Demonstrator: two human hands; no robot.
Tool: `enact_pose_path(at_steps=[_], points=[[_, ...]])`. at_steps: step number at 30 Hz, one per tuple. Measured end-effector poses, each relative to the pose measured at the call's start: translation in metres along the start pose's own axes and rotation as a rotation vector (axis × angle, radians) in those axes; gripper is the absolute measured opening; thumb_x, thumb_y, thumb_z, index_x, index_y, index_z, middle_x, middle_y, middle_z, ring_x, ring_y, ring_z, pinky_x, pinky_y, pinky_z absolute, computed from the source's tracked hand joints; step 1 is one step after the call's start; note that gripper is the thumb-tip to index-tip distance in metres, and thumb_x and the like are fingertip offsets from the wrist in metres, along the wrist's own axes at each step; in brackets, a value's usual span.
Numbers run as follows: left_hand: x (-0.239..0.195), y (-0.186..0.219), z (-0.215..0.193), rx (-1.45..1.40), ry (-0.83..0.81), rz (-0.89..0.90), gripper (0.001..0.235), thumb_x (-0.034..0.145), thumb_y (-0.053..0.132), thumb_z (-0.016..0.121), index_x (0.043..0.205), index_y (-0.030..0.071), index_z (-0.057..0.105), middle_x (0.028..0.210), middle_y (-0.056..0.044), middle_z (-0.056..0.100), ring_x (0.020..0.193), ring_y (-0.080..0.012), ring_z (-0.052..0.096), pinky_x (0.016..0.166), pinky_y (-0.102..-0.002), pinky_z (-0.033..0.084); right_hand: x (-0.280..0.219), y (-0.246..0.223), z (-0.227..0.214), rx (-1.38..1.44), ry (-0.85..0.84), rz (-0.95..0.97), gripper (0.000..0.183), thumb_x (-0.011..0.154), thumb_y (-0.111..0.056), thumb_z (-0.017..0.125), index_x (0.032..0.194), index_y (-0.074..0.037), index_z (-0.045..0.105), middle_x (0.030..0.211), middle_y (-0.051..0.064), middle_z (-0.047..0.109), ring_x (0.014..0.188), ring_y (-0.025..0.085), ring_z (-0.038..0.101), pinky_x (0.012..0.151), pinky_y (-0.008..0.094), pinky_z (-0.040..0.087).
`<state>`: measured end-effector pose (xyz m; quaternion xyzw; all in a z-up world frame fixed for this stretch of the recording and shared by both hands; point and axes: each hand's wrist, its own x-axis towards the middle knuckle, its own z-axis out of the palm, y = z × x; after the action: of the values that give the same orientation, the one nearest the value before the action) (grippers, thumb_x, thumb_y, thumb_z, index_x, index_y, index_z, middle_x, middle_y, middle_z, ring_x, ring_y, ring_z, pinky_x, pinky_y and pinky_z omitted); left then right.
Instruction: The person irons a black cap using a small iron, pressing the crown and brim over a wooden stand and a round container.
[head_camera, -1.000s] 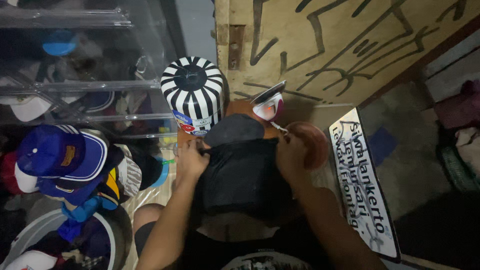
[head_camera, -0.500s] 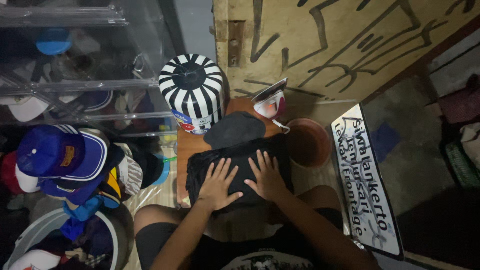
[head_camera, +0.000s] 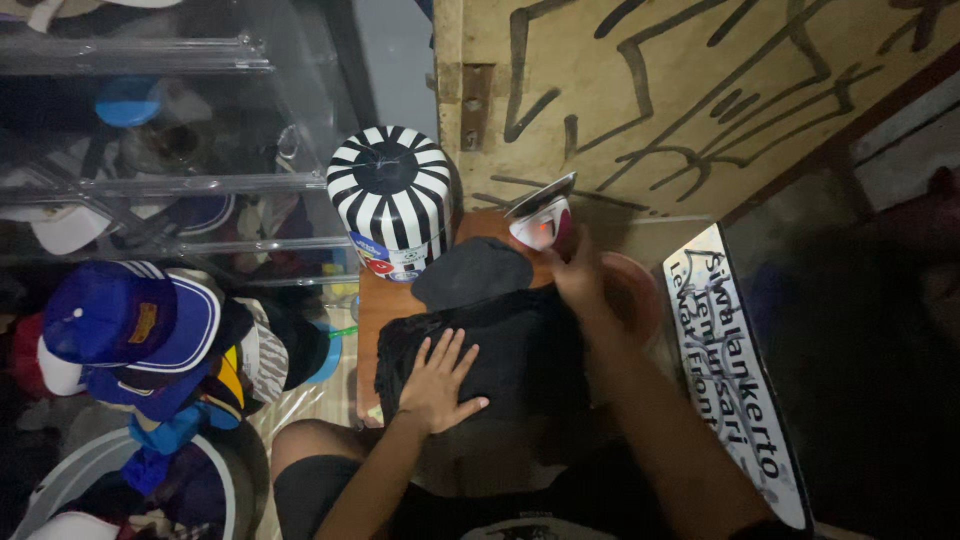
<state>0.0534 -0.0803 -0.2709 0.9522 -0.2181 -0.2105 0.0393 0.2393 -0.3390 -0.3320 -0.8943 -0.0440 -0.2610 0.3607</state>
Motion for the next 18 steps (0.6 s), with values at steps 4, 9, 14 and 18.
enact_pose_path(at_steps=[4, 9, 14, 18], points=[[0.001, -0.001, -0.001, -0.015, -0.014, 0.0, 0.083, 0.083, 0.071, 0.022, 0.148, 0.019, 0.015, 0.156, -0.011, 0.004, 0.144, -0.0278, -0.002, 0.114, -0.051, -0.003, 0.029, 0.015, 0.009, -0.017, -0.308, 0.289, 0.045, 0.082, -0.035, 0.067, 0.114, -0.007, 0.051, 0.105, 0.017, 0.062, 0.103, 0.035, 0.06, 0.09, 0.043, 0.045], [-0.002, 0.0, -0.004, -0.039, -0.033, -0.013, 0.077, 0.087, 0.066, 0.019, 0.148, 0.019, 0.013, 0.156, -0.011, 0.001, 0.144, -0.0265, -0.003, 0.115, -0.05, -0.004, 0.037, -0.014, -0.031, 0.141, -0.258, 0.085, 0.022, 0.089, -0.019, 0.049, 0.091, 0.0, 0.059, 0.072, 0.022, 0.053, 0.071, 0.024, 0.055, 0.068, 0.03, 0.043], [0.0, -0.002, 0.003, -0.072, 0.006, 0.008, 0.075, 0.089, 0.065, 0.019, 0.148, 0.019, 0.014, 0.156, -0.011, 0.002, 0.144, -0.0269, -0.003, 0.114, -0.051, -0.004, 0.04, -0.049, -0.12, -0.194, -0.48, 0.386, 0.055, 0.087, -0.054, 0.042, 0.119, -0.01, 0.043, 0.107, 0.023, 0.061, 0.102, 0.041, 0.059, 0.088, 0.053, 0.043], [0.005, -0.007, 0.019, -0.063, 0.054, 0.034, 0.076, 0.088, 0.065, 0.023, 0.147, 0.017, 0.016, 0.156, -0.014, 0.004, 0.144, -0.0289, -0.001, 0.113, -0.052, -0.001, 0.027, -0.096, -0.179, -0.158, -0.374, 0.527, 0.049, 0.089, -0.049, 0.051, 0.12, -0.011, 0.048, 0.094, 0.022, 0.063, 0.086, 0.04, 0.064, 0.072, 0.05, 0.053]])
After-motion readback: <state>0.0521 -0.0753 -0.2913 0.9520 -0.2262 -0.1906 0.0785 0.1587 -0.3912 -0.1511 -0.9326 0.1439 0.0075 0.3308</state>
